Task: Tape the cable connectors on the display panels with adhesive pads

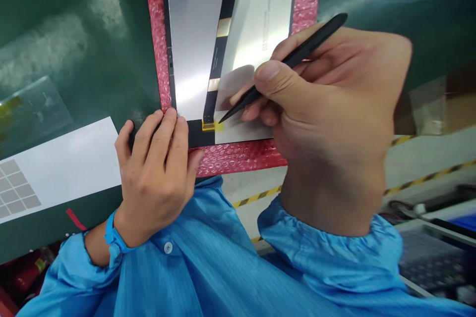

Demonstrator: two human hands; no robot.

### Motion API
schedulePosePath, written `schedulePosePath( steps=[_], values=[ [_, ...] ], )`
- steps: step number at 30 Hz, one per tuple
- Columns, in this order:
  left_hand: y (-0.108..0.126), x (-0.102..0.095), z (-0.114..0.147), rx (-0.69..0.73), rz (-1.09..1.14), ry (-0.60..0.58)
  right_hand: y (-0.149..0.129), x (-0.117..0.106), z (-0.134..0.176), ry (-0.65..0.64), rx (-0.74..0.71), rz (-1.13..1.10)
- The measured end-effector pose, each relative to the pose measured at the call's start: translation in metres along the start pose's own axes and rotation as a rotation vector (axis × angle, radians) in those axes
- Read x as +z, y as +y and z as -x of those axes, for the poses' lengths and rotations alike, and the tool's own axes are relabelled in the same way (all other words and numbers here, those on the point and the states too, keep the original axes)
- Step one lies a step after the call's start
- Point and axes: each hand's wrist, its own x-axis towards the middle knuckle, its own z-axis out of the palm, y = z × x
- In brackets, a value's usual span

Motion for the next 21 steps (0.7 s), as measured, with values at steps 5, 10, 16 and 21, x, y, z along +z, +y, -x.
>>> schedulePosePath(
  steps=[5, 10, 16, 21],
  values=[
    [0.0027, -0.0024, -0.002, -0.009, -0.015, -0.031, -0.0034, 0.0022, 0.0025, 0.004, -0.004, 0.089],
    [0.0043, -0.004, -0.0032, -0.029, 0.01, -0.037, -0.0059, 0.0007, 0.0036, 0.0, -0.009, 0.155],
    [0.0051, -0.0052, -0.0051, -0.023, -0.032, -0.051, -0.0076, 0.0007, 0.005, 0.005, 0.018, 0.195],
    [0.0056, -0.0057, -0.0055, -0.023, -0.038, -0.043, -0.0064, -0.0001, 0.0044, -0.015, -0.013, 0.208]
  ],
)
